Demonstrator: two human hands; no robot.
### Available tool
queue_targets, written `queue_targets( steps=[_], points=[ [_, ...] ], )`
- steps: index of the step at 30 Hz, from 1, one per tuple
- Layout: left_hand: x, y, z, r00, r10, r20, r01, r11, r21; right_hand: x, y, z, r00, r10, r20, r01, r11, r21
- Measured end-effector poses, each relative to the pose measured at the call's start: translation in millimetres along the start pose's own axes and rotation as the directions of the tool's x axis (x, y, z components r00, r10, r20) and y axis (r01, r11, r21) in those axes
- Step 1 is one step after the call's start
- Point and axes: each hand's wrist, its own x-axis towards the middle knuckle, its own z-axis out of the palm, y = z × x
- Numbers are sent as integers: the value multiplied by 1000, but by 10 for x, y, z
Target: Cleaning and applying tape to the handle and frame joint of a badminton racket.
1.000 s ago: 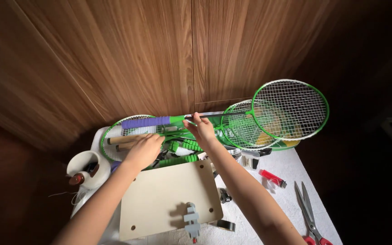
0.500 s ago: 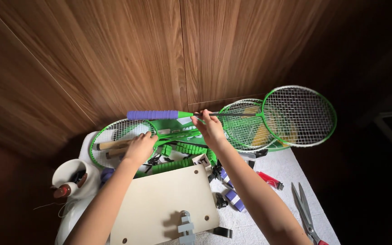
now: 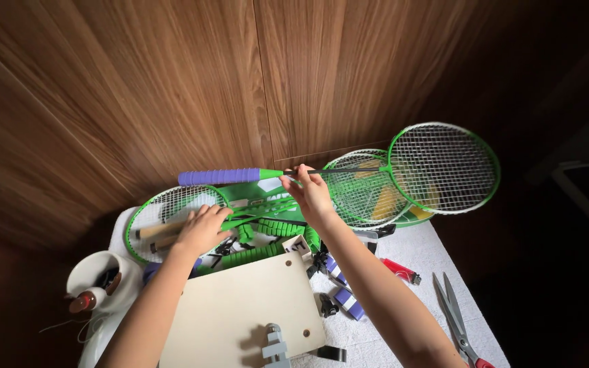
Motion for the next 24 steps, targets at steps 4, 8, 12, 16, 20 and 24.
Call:
queue_targets(
  steps=[4, 8, 12, 16, 20, 24],
  points=[
    [-58, 33, -15, 999, 6, 39, -8, 999, 49, 45, -115, -38, 997, -80, 22, 81, 995, -63],
    [-56, 32, -38, 999, 45, 8, -45, 998, -31, 42, -339, -107, 983, -180, 35, 182, 980, -83],
    [-70, 33, 7, 999, 50, 3, -49, 997, -59, -19, -543, -231, 966, -244, 86, 251, 964, -91],
    [-115, 149, -280, 1000, 3, -8, -3, 1000, -2, -75, -758, -262, 969, -247, 17, 247, 967, -65],
    [-328, 199, -649, 983, 9, -183, 30, 977, 210, -165, -1000, -282, 938, -334, 94, 338, 940, -31],
    [-776, 240, -1238, 871, 183, -456, 57, 885, 463, -341, -1397, -176, 894, -421, 155, 441, 886, -139]
  ],
)
